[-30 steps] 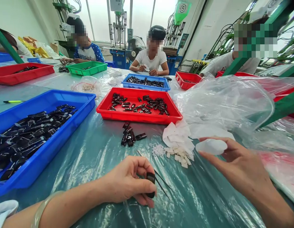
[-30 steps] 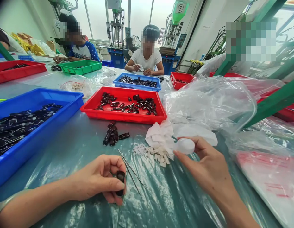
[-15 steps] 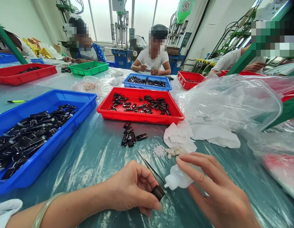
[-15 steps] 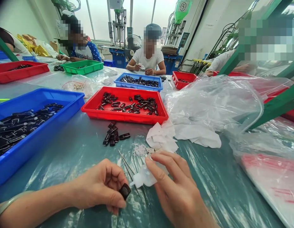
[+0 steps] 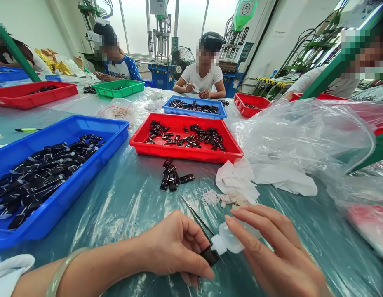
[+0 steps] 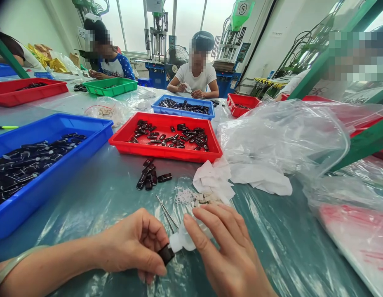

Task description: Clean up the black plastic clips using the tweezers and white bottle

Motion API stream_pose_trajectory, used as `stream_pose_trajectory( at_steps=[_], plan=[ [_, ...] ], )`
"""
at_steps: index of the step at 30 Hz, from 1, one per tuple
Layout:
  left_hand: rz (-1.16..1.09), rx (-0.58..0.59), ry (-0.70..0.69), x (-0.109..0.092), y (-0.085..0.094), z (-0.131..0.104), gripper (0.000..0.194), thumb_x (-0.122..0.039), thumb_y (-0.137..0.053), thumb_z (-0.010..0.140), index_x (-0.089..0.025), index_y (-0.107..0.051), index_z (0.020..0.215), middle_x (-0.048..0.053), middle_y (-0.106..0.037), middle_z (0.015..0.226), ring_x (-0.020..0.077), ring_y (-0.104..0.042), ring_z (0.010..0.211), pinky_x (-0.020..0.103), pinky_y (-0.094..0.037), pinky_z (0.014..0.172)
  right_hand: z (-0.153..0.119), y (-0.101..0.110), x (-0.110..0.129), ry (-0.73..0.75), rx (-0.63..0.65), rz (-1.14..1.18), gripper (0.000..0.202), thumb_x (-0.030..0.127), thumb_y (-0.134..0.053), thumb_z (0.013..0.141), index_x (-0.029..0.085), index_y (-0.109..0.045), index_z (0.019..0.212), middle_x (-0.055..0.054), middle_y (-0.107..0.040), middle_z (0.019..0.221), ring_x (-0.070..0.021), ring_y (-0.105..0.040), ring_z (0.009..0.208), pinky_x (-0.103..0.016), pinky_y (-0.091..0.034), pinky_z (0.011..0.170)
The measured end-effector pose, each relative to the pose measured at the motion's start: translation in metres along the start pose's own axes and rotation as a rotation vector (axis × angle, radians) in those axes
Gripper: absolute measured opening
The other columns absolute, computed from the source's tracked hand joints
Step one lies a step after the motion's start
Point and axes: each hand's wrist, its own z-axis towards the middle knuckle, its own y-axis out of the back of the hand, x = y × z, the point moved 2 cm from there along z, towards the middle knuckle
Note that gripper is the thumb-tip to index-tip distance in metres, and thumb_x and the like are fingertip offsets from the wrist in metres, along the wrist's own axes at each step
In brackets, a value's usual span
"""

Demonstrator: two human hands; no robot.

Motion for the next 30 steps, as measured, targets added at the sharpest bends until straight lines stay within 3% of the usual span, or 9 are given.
stream_pose_trajectory(
  at_steps=[10, 14, 30],
  plan=[
    [0.036, 0.021, -0.022, 0.0018, 0.0019, 0.0003, 0.030, -0.029, -0.080, 0.052, -0.010, -0.064, 0.068, -0.003, -0.059, 0.048, 0.0068, -0.053, 0.040, 0.016, -0.044, 0.042, -0.0012, -0.0005, 0.0009, -0.008, -0.016, 0.060, 0.037, 0.003, -0.048, 0.080, 0.023, -0.057, 0.110, -0.006, -0.065, 0.100, -0.0203, -0.056, 0.103, -0.036, -0.050, 0.085],
    [0.037, 0.027, -0.011, 0.0020, 0.0029, 0.0010, 0.033, -0.031, -0.081, 0.050, -0.009, -0.064, 0.068, -0.003, -0.059, 0.048, 0.0069, -0.053, 0.040, 0.016, -0.044, 0.041, -0.0016, -0.0001, 0.0024, 0.023, -0.042, 0.054, 0.031, 0.002, -0.046, 0.082, 0.017, -0.060, 0.106, -0.009, -0.064, 0.100, -0.0196, -0.056, 0.102, -0.034, -0.050, 0.082],
    [0.012, 0.027, -0.028, 0.0009, 0.0027, -0.0016, 0.029, -0.027, -0.080, 0.053, -0.009, -0.066, 0.071, -0.003, -0.060, 0.049, 0.0058, -0.054, 0.040, 0.014, -0.046, 0.040, 0.0019, 0.0033, -0.0010, 0.063, 0.020, 0.052, 0.029, 0.004, -0.046, 0.083, 0.018, -0.060, 0.104, -0.009, -0.066, 0.097, -0.0194, -0.057, 0.103, -0.032, -0.053, 0.080]
  ],
)
